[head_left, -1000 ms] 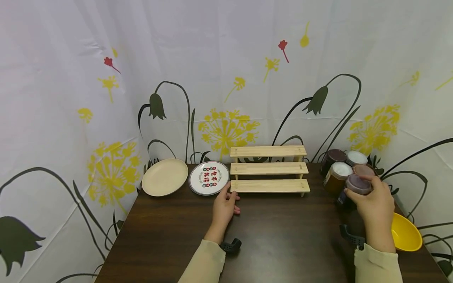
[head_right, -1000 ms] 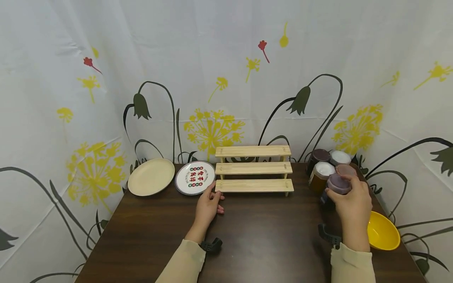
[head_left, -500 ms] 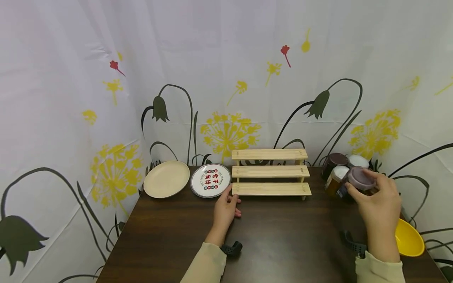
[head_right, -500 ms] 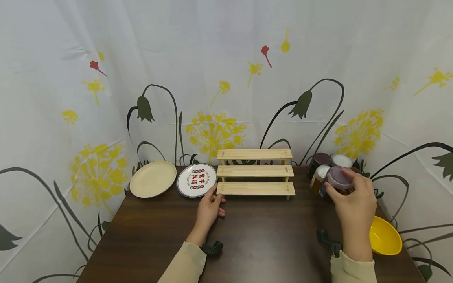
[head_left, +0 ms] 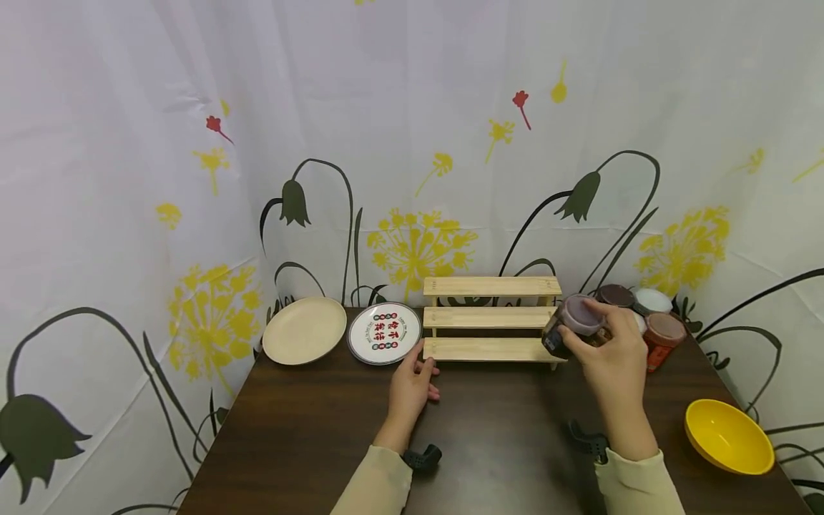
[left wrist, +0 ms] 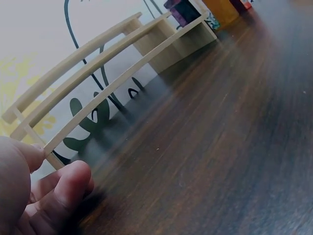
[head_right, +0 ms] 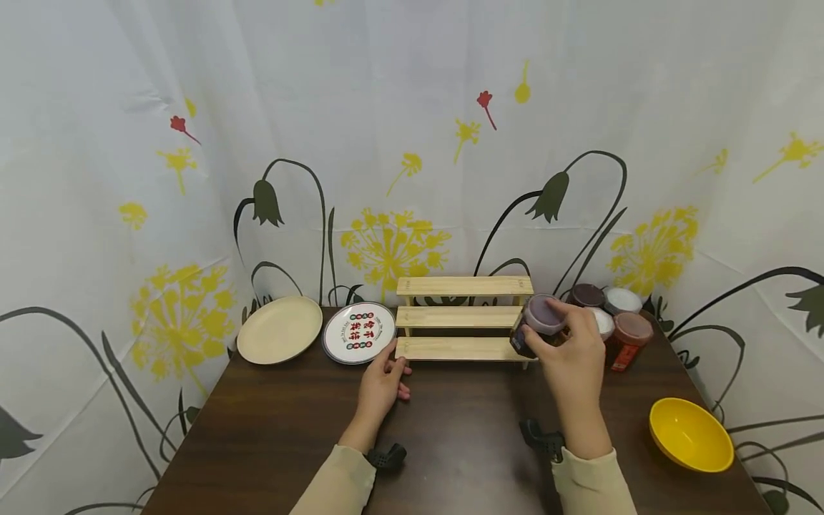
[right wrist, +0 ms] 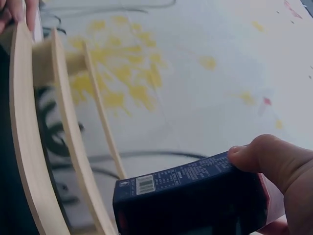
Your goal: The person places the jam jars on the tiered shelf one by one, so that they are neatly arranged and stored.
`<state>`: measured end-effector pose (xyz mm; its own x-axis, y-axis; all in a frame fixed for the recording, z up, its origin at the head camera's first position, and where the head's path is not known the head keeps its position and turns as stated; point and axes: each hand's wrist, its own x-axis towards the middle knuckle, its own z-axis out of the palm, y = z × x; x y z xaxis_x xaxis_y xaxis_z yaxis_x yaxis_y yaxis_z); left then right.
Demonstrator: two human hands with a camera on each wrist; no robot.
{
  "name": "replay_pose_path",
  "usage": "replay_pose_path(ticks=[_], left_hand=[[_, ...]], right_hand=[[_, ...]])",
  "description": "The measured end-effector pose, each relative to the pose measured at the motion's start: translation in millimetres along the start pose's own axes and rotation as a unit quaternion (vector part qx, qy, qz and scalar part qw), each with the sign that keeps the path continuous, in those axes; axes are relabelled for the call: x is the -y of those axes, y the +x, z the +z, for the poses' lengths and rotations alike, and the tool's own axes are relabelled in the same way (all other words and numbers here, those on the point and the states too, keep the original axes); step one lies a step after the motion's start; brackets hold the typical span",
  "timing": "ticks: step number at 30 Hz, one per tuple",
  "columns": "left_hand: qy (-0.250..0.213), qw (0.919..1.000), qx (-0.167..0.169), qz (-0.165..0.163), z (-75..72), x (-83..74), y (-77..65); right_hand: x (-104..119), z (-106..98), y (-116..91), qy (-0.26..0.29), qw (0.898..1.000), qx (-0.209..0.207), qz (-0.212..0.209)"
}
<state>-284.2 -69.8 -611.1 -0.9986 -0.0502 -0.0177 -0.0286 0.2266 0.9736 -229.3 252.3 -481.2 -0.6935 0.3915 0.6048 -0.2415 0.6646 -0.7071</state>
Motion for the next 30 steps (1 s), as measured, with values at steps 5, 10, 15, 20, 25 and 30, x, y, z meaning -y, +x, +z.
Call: replay_pose_path(ticks=[5, 10, 15, 20, 25, 30], left_hand=[[-0.002, 1.0000, 0.004, 0.001, 0.5, 1.2, 0.6], [-0.006, 1.0000, 0.005, 0.003, 0.3, -0.2, 2.6], [-0.003, 1.0000, 0.001, -0.005, -0.7, 0.8, 0.5], [0.001, 1.0000, 0.002, -0.001, -0.4, 3.4, -0.9], [0.001, 1.0000, 0.004, 0.008, -0.3, 4.4, 0.6], [0.001, 1.0000, 0.001, 0.000, -0.3, 4.1, -0.2]], right_hand=[[14, 36, 7, 0.031, 0.998, 0.045, -0.008], [35, 67, 25, 0.056, 0.995, 0.077, -0.019], [52, 94, 43, 0.091, 0.992, 0.085, -0.030], [67, 115, 57, 0.090, 0.992, 0.084, -0.032], [78, 135, 70, 0.086, 0.990, 0.103, -0.037], [84, 159, 76, 0.074, 0.986, 0.145, -0.041]])
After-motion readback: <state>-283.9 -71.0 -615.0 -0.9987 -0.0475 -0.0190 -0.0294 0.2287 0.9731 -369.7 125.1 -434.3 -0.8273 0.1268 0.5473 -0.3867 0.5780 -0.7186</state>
